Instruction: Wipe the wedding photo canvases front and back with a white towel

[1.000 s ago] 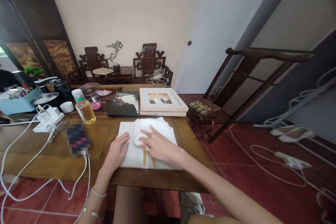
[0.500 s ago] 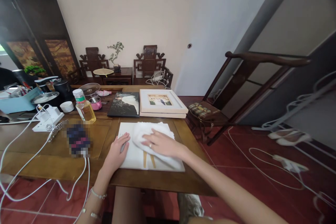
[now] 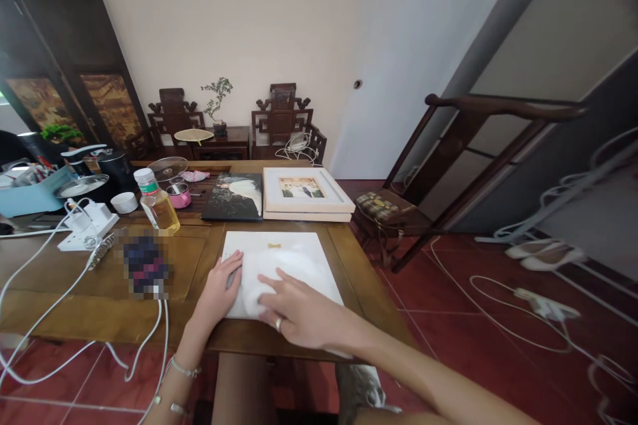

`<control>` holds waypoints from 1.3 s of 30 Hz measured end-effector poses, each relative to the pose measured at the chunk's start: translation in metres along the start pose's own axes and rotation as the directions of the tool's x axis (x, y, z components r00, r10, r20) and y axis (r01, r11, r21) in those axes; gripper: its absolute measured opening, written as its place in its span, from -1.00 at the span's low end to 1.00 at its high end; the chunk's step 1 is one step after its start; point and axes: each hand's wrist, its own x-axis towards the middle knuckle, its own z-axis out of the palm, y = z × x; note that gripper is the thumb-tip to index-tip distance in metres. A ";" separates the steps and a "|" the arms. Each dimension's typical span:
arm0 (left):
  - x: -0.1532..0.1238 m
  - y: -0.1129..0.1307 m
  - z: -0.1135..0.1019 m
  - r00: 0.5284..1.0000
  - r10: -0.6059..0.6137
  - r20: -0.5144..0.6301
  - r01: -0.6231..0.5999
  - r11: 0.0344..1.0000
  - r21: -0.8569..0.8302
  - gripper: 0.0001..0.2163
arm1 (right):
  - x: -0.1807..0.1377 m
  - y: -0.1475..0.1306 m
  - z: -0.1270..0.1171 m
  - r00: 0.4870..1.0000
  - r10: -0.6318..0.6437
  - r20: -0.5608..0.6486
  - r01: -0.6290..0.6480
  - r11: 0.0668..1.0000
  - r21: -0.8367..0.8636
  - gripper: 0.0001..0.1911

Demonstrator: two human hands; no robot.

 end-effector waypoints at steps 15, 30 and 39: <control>0.000 0.012 -0.012 0.984 -0.110 -0.137 0.058 0.939 -0.338 -0.57 | 0.066 0.030 0.007 0.977 0.176 -0.123 -0.198 0.958 -0.207 -0.74; -0.002 0.005 0.000 1.000 0.007 -0.004 -0.007 1.000 -0.023 -0.68 | 0.032 0.034 -0.032 0.977 0.194 0.085 -0.192 0.981 -0.033 -0.69; -0.002 0.009 -0.004 0.999 0.026 0.022 -0.027 0.998 0.054 -0.73 | 0.112 0.066 0.001 0.981 0.176 -0.085 -0.161 0.973 0.163 -0.68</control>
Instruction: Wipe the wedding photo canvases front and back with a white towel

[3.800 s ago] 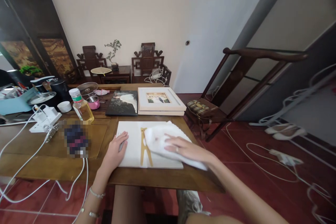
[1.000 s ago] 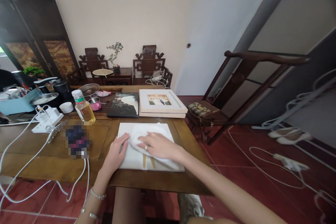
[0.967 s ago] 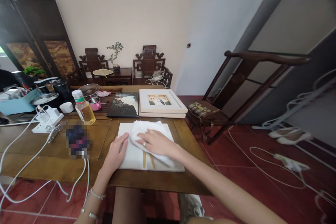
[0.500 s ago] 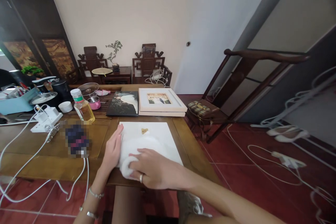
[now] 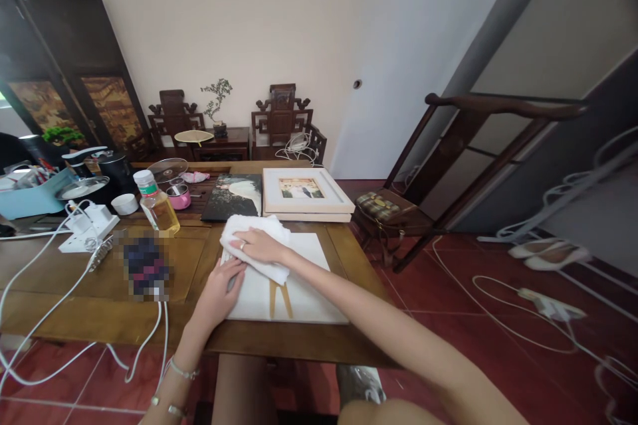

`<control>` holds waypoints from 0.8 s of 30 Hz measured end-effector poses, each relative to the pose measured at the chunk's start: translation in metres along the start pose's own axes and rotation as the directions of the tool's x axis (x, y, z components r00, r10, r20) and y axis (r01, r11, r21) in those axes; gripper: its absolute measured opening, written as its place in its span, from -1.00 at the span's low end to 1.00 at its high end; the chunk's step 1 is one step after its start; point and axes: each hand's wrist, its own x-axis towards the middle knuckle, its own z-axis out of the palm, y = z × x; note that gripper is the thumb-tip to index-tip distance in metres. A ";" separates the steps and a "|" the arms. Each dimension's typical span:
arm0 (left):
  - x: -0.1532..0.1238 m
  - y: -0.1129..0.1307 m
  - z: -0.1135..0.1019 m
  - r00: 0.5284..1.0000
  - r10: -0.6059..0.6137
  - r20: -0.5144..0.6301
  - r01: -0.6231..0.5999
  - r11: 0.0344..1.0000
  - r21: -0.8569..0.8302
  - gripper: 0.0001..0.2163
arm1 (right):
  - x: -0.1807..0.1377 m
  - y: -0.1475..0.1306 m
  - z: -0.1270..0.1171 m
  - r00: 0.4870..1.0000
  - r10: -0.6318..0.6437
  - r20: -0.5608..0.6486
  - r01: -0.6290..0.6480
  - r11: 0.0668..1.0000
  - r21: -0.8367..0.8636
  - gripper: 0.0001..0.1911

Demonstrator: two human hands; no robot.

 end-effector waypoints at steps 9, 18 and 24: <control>-0.001 -0.005 0.002 1.000 -0.029 0.013 0.029 0.999 -0.024 -0.73 | -0.028 0.035 -0.017 0.997 0.049 -0.066 -0.037 0.984 0.173 -0.63; -0.002 -0.006 0.005 1.000 -0.013 0.001 0.013 1.000 -0.011 -0.75 | -0.125 0.065 -0.041 0.948 0.298 -0.114 -0.278 0.946 0.164 -0.51; -0.002 -0.008 0.006 1.000 -0.011 0.003 0.011 1.000 0.004 -0.71 | -0.184 0.018 -0.045 0.925 0.326 0.197 -0.366 0.903 0.225 -0.52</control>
